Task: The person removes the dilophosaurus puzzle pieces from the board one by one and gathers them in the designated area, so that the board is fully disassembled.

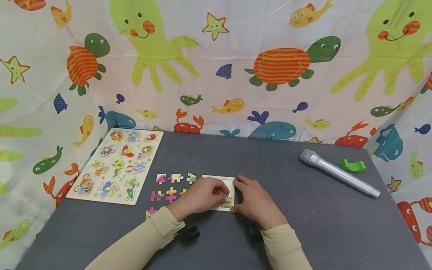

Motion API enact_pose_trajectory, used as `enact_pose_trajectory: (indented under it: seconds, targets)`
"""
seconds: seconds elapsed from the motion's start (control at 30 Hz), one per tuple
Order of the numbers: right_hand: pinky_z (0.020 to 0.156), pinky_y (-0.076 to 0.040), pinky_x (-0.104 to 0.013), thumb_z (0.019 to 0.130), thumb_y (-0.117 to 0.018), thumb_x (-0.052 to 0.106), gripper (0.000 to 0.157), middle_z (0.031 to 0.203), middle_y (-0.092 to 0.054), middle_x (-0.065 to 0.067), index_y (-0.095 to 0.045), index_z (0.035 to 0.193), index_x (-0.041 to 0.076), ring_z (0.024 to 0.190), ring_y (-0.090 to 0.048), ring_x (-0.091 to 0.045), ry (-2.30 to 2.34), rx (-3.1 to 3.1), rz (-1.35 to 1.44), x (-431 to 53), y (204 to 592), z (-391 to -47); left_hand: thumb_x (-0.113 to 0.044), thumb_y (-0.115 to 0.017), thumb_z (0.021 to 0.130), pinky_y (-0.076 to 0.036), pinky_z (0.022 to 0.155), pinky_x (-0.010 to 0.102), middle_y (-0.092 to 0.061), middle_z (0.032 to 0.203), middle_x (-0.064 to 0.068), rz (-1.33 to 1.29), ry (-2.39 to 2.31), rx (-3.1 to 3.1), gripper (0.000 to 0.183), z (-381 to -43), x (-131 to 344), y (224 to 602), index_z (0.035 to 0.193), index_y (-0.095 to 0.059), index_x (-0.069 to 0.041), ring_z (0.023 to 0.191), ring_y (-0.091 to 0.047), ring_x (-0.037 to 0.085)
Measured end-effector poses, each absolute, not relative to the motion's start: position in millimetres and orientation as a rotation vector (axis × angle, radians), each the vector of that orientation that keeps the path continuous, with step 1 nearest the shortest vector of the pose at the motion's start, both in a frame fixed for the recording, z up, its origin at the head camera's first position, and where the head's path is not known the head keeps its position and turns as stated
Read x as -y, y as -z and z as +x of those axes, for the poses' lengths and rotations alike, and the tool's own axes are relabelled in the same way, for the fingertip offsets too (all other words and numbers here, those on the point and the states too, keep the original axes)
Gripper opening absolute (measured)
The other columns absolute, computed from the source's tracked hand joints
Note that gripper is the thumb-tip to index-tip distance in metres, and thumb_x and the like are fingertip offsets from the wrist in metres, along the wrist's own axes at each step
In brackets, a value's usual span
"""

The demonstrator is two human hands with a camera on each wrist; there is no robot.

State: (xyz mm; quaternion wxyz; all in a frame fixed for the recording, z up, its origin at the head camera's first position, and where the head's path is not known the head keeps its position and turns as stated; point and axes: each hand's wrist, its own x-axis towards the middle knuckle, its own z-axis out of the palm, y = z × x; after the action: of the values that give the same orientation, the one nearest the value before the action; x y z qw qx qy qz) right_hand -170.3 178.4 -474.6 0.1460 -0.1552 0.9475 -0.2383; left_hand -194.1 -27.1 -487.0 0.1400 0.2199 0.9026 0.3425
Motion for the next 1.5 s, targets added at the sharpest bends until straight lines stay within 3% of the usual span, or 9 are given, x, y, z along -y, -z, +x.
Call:
enact_pose_trajectory:
  seconds: [0.6, 1.1, 1.3, 1.5]
  targets:
    - [0.120, -0.043, -0.062, 0.088, -0.091, 0.027, 0.085, 0.171, -0.040, -0.021, -0.051, 0.160, 0.006, 0.157, -0.038, -0.049, 0.650, -2.730, -0.423, -173, 475, -174, -0.019, -0.073, 0.102, -0.053, 0.078, 0.027, -0.073, 0.091, -0.009, 0.613, -1.147, -2.549, 0.012, -198, 54, 485, 0.111, -0.081, -0.019, 0.082, -0.064, 0.007]
    - [0.119, -0.042, -0.065, 0.089, -0.090, 0.027, 0.087, 0.173, -0.037, -0.023, -0.048, 0.162, 0.005, 0.158, -0.034, -0.052, 0.645, -2.726, -0.423, -178, 476, -171, -0.016, -0.074, 0.102, -0.055, 0.072, 0.032, -0.074, 0.088, -0.006, 0.485, -1.164, -2.521, 0.011, -172, 126, 475, 0.110, -0.080, -0.017, 0.076, -0.069, 0.013]
    - [0.119, -0.042, -0.065, 0.089, -0.090, 0.027, 0.088, 0.173, -0.037, -0.023, -0.048, 0.162, 0.005, 0.158, -0.034, -0.052, 0.647, -2.722, -0.435, -177, 477, -172, -0.014, -0.073, 0.102, -0.052, 0.064, 0.029, -0.074, 0.088, -0.004, 0.480, -1.113, -2.510, 0.010, -162, 138, 478, 0.109, -0.080, -0.017, 0.068, -0.064, 0.011]
    - [0.119, -0.042, -0.065, 0.089, -0.090, 0.028, 0.088, 0.173, -0.037, -0.023, -0.047, 0.162, 0.006, 0.158, -0.034, -0.052, 0.645, -2.715, -0.436, -176, 478, -172, -0.014, -0.074, 0.102, -0.050, 0.065, 0.025, -0.074, 0.088, -0.004, 0.492, -1.062, -2.568, 0.008, -159, 141, 484, 0.108, -0.079, -0.016, 0.068, -0.062, 0.009]
